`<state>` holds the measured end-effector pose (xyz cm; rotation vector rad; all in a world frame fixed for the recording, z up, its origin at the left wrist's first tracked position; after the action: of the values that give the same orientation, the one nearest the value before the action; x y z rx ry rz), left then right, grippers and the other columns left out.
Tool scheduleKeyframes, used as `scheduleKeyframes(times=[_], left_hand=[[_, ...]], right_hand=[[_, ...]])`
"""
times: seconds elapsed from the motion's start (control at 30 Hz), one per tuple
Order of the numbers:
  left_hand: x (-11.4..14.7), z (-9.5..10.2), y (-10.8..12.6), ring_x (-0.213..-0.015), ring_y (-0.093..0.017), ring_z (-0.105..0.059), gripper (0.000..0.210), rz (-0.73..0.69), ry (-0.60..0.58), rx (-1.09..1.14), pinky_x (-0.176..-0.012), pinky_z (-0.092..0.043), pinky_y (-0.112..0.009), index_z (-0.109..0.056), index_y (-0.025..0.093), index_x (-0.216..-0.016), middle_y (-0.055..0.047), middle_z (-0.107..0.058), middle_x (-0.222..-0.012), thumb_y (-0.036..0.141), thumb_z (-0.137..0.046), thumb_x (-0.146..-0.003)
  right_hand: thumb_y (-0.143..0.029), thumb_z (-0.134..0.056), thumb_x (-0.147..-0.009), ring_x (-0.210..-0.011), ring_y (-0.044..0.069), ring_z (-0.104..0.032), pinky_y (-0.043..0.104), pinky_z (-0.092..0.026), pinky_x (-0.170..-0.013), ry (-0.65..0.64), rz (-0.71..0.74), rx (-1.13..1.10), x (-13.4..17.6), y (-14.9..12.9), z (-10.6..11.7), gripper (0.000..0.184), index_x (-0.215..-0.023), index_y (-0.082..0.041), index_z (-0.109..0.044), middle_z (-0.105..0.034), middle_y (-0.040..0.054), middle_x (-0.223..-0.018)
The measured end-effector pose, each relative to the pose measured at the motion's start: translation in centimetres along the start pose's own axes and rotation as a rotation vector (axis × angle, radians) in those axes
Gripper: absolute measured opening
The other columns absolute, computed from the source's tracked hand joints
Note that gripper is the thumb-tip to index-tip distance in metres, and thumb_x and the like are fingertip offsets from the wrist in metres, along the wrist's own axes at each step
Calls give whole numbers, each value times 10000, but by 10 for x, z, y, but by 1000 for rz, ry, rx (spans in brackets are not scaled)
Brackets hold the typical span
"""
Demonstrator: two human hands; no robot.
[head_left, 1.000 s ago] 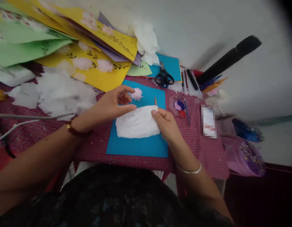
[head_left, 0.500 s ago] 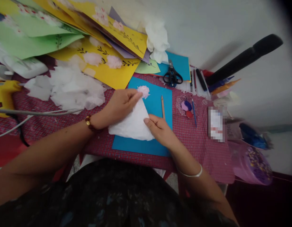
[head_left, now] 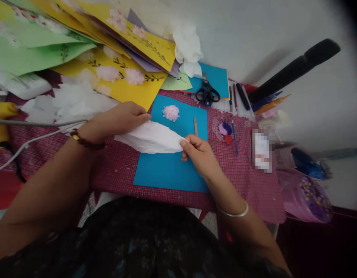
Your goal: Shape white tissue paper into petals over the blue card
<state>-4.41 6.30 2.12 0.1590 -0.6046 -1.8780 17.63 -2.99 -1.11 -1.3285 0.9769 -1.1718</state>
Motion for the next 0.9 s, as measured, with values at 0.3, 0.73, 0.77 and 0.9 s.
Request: scheduleKeyframes(times=[0.3,0.73,0.77,0.9], left_hand=[[19,17,6,-685,-110,-441,332,-66,164,341,-651,-360,-252,-608,136,-812,-9,-530,-708,378,-434,-959],[8,-21,12,-607,-127,-562,250,-270,-5,340,-547,-408,-237,-699,163,-864,-20,-661,-697,402,-668,-796],[9,-24,17,-711,-154,-608,272,-334,48,330,-634,-460,-262,-701,166,-889,-40,-693,-798,423,-662,-810],[14,-34,42,-1218,-263,-547,485,-627,257,299,-1051,-423,-408,-628,172,-1181,-120,-638,-1265,436,-717,-784]], right_hand=[[-452,-651,-821,-364,61,-332,240,-401,-435,-223,-318,-420,-1,9,-2,365,-589,-216,-498,-410,-93,-405],[-467,-645,-847,-524,90,-445,258,-368,-536,83,42,73,-10,8,16,302,-715,-213,-552,-517,-47,-591],[-428,-637,-859,-561,98,-463,264,-374,-565,76,97,130,-8,4,15,264,-728,-212,-560,-528,-38,-618],[-354,-609,-878,-745,141,-528,304,-416,-688,11,285,234,1,-14,7,179,-771,-216,-568,-586,14,-825]])
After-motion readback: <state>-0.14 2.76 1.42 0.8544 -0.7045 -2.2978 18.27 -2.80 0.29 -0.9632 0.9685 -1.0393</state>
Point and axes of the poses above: each hand's wrist, its own x-axis away from the middle knuckle, its own z-axis out of the back of the hand, y = z × x, the point moved 2 cm from there along -x, towards the middle knuckle
